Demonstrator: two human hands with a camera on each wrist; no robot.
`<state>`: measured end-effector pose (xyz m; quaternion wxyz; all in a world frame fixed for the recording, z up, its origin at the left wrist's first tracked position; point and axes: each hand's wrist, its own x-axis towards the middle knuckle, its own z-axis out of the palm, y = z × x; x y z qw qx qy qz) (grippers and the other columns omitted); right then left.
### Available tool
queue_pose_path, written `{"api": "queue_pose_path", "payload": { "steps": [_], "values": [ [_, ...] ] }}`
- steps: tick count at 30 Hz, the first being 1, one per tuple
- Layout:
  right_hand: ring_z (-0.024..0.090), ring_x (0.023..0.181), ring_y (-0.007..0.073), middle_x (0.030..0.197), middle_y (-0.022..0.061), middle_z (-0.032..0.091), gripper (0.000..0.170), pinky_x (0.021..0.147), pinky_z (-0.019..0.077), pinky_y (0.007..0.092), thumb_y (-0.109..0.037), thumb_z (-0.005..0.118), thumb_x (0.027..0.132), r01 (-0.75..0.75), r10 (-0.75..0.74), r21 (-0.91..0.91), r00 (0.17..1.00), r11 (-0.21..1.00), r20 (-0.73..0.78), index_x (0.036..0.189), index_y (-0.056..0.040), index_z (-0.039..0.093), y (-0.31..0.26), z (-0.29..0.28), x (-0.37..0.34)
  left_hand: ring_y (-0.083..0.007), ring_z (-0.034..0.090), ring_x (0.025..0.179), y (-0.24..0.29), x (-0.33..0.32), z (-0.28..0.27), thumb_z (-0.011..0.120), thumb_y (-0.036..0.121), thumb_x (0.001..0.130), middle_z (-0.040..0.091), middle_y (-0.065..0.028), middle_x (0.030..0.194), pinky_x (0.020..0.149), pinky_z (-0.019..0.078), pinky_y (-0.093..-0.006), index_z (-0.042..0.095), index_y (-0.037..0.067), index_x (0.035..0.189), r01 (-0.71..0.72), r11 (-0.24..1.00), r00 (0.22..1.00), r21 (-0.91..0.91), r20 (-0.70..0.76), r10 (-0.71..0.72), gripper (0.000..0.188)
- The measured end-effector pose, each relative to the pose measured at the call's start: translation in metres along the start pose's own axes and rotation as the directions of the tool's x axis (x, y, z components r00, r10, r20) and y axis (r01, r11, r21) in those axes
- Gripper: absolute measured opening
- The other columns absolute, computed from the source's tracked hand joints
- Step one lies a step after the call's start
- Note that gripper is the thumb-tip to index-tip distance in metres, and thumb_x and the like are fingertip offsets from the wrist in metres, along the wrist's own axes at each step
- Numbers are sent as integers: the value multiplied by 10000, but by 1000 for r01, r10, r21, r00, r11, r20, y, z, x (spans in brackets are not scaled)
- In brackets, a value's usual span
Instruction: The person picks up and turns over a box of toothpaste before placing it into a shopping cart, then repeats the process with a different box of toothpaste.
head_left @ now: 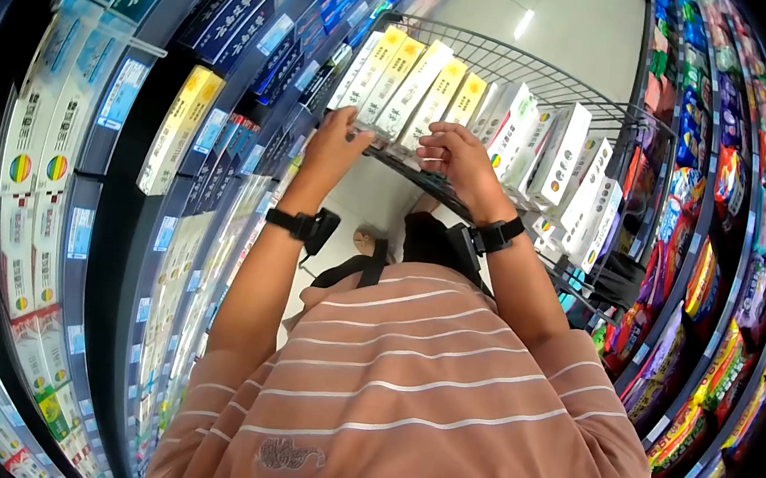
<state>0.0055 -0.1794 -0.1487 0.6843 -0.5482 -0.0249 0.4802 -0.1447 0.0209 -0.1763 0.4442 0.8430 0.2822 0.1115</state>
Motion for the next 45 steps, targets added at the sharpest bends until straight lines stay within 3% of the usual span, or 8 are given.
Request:
{"api": "queue_pose_path", "payload": {
  "steps": [3,11,12,18,22,33,40,45],
  "values": [
    [679,904,230,1042,139,655,298,803,594,364,-141,517,982,0,1,25,1000,1000,-18,1229,24,542,-5,-11,1,-392,580,1226,4,27,31,755,289,870,560,-285,1352,1043,468,-420,479,-61,1393,-99,970,995,223,16,98,687],
    [675,896,223,1032,124,648,291,784,583,352,-138,530,975,-53,53,41,999,998,8,1223,13,548,-6,-25,13,-420,479,1331,0,54,73,766,282,811,511,-306,1400,1103,417,-447,373,-56,1465,25,919,981,392,169,-99,835],
    [675,894,224,1033,125,648,293,783,584,354,-138,533,974,-56,56,38,998,998,14,1224,14,546,-6,-25,14,-448,546,1231,-4,53,74,765,301,828,571,-274,1320,1052,457,-488,419,-37,1417,-59,916,994,397,105,18,762],
    [673,897,232,1035,132,643,308,782,589,363,-136,545,968,-74,74,7,997,997,32,1234,20,535,-12,-18,19,-343,667,1051,-24,52,50,663,266,916,656,-219,1218,896,563,-437,508,-42,1375,150,978,986,-143,89,-139,575],
    [676,907,237,1042,136,641,344,789,590,368,-147,561,959,-47,46,3,998,999,47,1253,25,519,-18,-10,23,-197,666,1045,-16,21,6,593,223,983,666,-130,1199,760,602,-328,499,-32,1414,351,708,935,-613,269,-230,509],
    [647,1122,312,1339,213,524,646,919,564,409,-327,565,1009,135,-125,-42,974,990,189,1493,39,341,-41,51,37,-184,661,993,17,-81,-100,589,280,990,677,-120,1153,780,568,-318,528,-35,1394,236,706,971,-668,138,-194,516],
    [685,1031,252,1169,151,635,429,880,584,384,-317,568,1017,135,-109,-31,896,990,430,1283,16,517,-37,102,33,-153,635,951,19,-136,-136,557,321,1010,679,-99,1117,796,525,-295,562,-18,1381,171,787,983,-593,51,-175,503],
    [712,895,212,1035,126,665,240,821,605,359,-247,560,1023,70,-44,-41,894,997,446,1082,-14,553,-21,125,35,-146,627,924,3,-161,-145,518,339,1037,665,-89,1116,784,525,-299,544,0,1401,119,664,965,-738,-70,-251,498]
  ]
}}
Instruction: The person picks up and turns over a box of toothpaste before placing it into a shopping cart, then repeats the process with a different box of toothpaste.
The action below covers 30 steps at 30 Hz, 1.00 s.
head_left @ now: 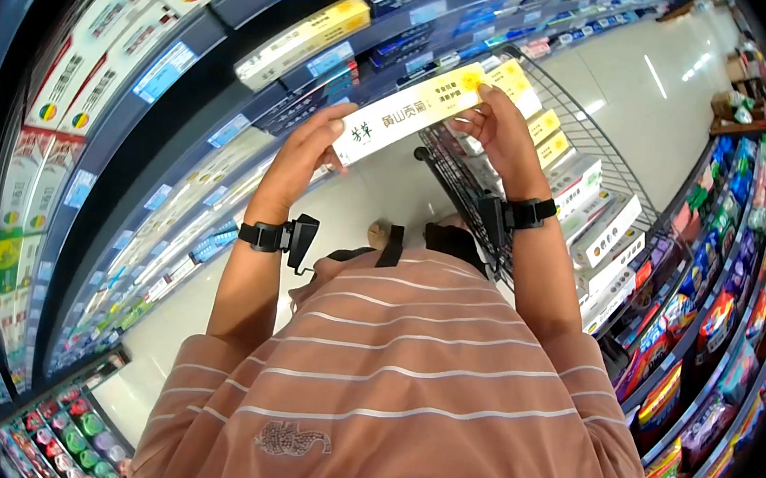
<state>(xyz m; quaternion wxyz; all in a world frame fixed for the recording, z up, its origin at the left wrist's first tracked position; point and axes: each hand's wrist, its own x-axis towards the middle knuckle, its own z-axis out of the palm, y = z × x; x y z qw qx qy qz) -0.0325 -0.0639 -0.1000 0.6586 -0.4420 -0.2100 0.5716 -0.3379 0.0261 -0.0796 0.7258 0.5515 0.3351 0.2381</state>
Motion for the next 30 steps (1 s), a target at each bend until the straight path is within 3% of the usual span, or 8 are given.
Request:
{"api": "queue_pose_path", "payload": {
  "steps": [3,8,14,23,26,30],
  "values": [
    [710,881,211,997,120,686,242,819,612,375,-239,575,1017,-29,29,40,1000,999,0,1113,-18,562,11,8,4,-169,638,963,-7,-7,-18,470,307,1052,662,-99,1155,789,539,-328,474,6,1450,-47,985,998,-166,-56,38,499],
    [713,933,229,1066,142,701,300,825,604,359,-252,562,1027,-55,56,-10,997,998,50,1216,-20,555,13,27,-2,-218,651,1057,-13,-20,-29,456,232,1038,645,-142,1255,786,560,-351,446,1,1458,-145,966,975,-216,-196,103,479],
    [696,965,214,1197,145,655,568,818,589,348,-299,568,1028,-31,38,-86,996,996,83,1474,15,406,16,39,-6,-231,667,1022,-13,-28,-33,459,219,1043,650,-152,1240,762,573,-357,462,-8,1445,-191,949,960,-249,-250,127,462],
    [715,923,214,1112,154,707,495,807,584,346,-437,507,1053,-72,80,-71,989,995,125,1269,5,563,15,43,-11,-199,675,927,-19,-27,-46,474,384,1072,688,-122,1144,728,558,-315,538,7,1369,-147,956,965,-254,-251,81,484],
    [712,881,184,1039,119,728,541,781,588,313,-474,433,1073,-93,111,-134,985,987,134,1262,8,591,16,44,-13,-180,672,878,-26,-26,-52,468,452,1070,699,-112,1096,708,549,-302,579,16,1306,-107,957,969,-270,-245,39,508],
    [705,810,154,969,96,725,559,736,588,302,-502,423,1072,-111,127,-180,989,977,79,1233,-2,612,15,52,-17,-166,662,794,-33,-27,-61,453,536,1057,706,-98,1001,664,535,-298,620,16,1205,-64,953,974,-296,-228,-6,566]
  ]
}}
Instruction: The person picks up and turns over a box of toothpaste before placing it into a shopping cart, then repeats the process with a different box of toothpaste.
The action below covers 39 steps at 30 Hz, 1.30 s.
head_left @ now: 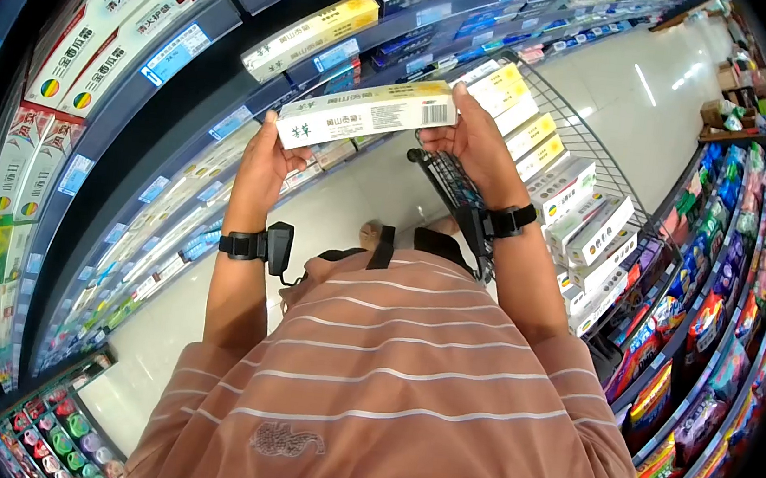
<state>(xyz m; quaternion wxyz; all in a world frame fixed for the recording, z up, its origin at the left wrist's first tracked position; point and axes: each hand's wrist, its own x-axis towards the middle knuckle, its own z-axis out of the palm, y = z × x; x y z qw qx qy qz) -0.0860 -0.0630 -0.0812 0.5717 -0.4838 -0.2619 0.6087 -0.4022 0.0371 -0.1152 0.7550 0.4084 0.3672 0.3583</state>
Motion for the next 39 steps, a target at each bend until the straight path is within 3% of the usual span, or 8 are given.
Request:
{"api": "queue_pose_path", "payload": {
  "steps": [3,13,25,28,29,32,38,39],
  "values": [
    [696,736,142,897,80,716,577,658,591,296,-534,430,1063,-25,24,-23,999,999,-21,1177,-8,640,-1,4,0,-157,643,731,-1,-1,1,440,574,1048,695,-83,923,625,520,-294,628,13,1151,24,1000,1000,5,-19,-24,601],
    [688,669,168,794,69,686,592,604,591,304,-604,483,1018,-88,80,-86,993,992,-90,1031,-44,674,2,8,1,-142,609,664,-5,-2,-3,409,625,1035,675,-59,828,567,493,-283,624,75,1074,85,996,992,7,-96,-84,592],
    [687,671,148,808,61,690,552,609,590,291,-549,459,1047,-66,61,-87,997,994,-51,1042,-39,670,-2,11,1,-133,592,665,-3,-6,-1,407,623,1039,657,-50,825,545,453,-268,610,72,1080,74,997,993,24,-98,-71,589],
    [684,689,149,827,62,691,539,625,586,288,-533,458,1052,-67,61,-95,996,993,-64,1091,-34,658,-2,10,0,-129,589,671,4,-8,4,419,618,1038,653,-53,836,539,434,-259,606,68,1085,98,994,992,37,-87,-95,582],
    [681,741,149,873,69,694,509,654,581,280,-503,480,1051,-53,51,-68,998,996,-34,1139,-27,637,-2,9,0,-128,614,671,2,-8,0,466,540,1051,675,-91,890,550,451,-258,612,7,1133,56,998,997,-10,-51,-56,559],
    [676,795,146,972,91,690,501,680,572,273,-421,524,1045,-38,38,-7,999,999,-2,1297,11,560,1,2,1,-122,606,682,5,-4,-10,508,426,1052,670,-88,912,547,436,-243,587,-16,1205,72,997,996,14,-50,-71,474],
    [677,852,171,1146,128,647,603,703,564,288,-221,539,1022,-18,17,21,999,1000,50,1523,31,318,-1,-9,-1,-108,600,735,27,-13,-4,525,284,1026,647,-75,1089,562,437,-225,500,-11,1397,6,974,1000,228,12,-9,474],
    [689,899,192,1185,134,648,559,755,581,308,-178,537,1008,-21,19,42,998,999,66,1498,25,362,0,-12,2,-135,633,886,30,-15,-5,545,239,1001,626,-80,1202,666,483,-239,499,28,1420,11,968,1000,252,16,-15,471]
  ]
}}
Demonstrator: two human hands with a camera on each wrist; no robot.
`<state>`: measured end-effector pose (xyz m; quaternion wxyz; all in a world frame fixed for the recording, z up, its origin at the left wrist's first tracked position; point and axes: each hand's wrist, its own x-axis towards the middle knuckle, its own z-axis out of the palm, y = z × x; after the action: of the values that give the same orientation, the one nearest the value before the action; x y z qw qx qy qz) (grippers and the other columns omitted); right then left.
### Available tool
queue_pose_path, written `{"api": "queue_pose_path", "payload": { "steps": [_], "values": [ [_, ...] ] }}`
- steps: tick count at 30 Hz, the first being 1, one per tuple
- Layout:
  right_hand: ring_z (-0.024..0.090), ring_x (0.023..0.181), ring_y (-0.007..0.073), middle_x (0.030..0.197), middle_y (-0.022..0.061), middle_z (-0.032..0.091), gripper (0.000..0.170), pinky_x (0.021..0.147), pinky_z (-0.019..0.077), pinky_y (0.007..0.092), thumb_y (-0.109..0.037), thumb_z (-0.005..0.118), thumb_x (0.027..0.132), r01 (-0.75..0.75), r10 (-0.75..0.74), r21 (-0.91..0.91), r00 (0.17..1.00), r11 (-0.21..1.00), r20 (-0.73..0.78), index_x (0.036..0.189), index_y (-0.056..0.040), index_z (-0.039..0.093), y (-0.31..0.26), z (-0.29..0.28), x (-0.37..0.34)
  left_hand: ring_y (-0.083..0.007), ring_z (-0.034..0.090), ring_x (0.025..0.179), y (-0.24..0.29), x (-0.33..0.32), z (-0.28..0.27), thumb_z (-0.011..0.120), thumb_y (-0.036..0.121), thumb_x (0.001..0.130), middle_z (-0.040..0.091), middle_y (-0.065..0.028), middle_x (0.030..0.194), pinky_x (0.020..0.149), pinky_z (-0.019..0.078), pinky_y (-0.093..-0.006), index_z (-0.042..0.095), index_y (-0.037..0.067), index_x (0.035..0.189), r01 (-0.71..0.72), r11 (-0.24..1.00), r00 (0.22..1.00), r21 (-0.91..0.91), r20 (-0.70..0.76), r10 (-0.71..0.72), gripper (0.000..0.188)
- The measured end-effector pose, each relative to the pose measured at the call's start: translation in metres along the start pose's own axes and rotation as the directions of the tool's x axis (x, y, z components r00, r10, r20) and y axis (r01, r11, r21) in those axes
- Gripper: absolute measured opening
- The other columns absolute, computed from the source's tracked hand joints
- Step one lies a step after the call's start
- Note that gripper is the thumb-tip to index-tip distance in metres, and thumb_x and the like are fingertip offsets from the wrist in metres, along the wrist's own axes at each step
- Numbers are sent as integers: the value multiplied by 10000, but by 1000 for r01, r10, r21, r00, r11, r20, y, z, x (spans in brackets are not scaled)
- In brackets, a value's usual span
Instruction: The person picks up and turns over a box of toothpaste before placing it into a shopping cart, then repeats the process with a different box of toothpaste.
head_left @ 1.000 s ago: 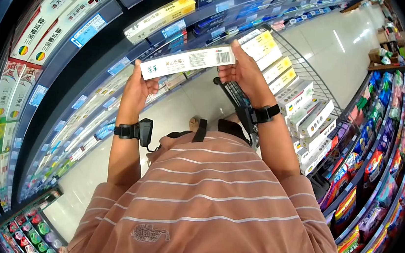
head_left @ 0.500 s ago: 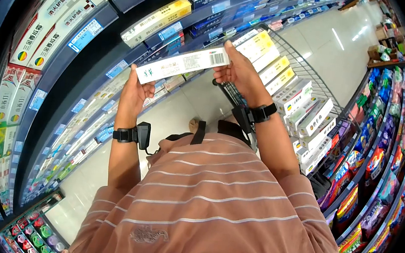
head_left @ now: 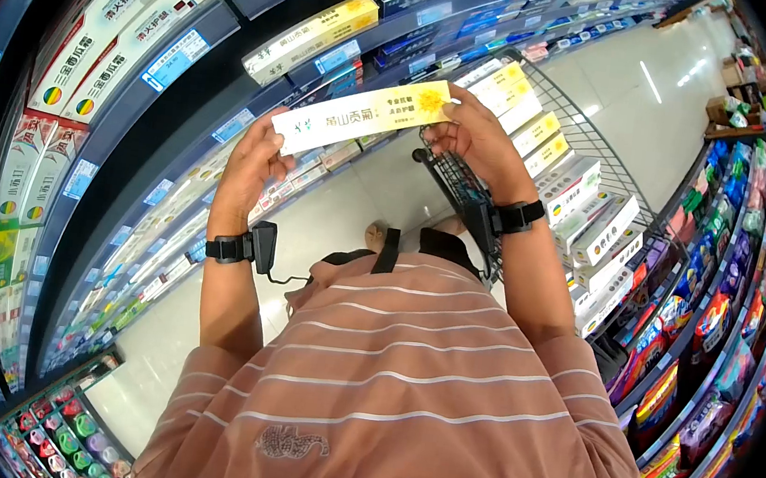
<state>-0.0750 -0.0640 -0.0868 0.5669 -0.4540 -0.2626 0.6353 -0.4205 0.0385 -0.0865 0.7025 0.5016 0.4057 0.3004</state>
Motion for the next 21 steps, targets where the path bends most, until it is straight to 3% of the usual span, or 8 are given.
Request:
{"api": "queue_pose_path", "payload": {
  "steps": [3,6,9,15,18,21],
  "values": [
    [690,1013,224,1260,152,626,521,858,598,342,-97,519,992,54,-56,20,991,998,119,1484,9,386,0,-5,7,-157,614,1078,7,-2,8,600,132,941,609,-72,1265,837,507,-279,495,52,1428,-64,989,998,132,25,62,504],
    [661,1133,260,1332,171,589,505,968,580,367,-13,487,975,112,-118,63,988,992,96,1473,-7,405,5,-2,8,-189,575,1189,0,0,11,636,96,884,607,-80,1274,993,494,-335,485,78,1431,-148,968,989,201,42,143,568],
    [625,1212,271,1370,174,562,524,1010,563,368,35,467,968,96,-101,68,992,993,78,1485,-20,398,3,2,6,-146,574,1172,-3,0,14,643,-34,859,593,-44,1265,981,480,-314,486,78,1398,-205,964,979,168,31,203,572],
    [574,1274,284,1401,185,532,512,1057,520,400,-90,453,1021,135,-144,81,982,988,124,1517,-17,350,4,6,6,-171,566,1217,-11,2,15,624,-75,857,562,-73,1310,1014,471,-307,522,88,1338,-281,930,959,237,37,280,518],
    [562,1275,280,1395,191,528,514,1079,489,413,-148,454,1030,115,-126,178,991,977,54,1514,-12,346,6,4,10,-248,506,1319,-13,-3,24,633,-41,848,510,-112,1417,1088,442,-354,531,63,1316,-439,727,866,527,32,499,490],
    [567,1258,268,1369,180,545,517,1085,467,406,-155,478,1018,158,-157,207,987,966,-20,1500,-8,363,12,5,14,-303,499,1341,-7,-12,33,636,-43,826,466,-160,1469,1101,448,-377,558,73,1279,-486,418,770,767,149,620,474]
  ]
}}
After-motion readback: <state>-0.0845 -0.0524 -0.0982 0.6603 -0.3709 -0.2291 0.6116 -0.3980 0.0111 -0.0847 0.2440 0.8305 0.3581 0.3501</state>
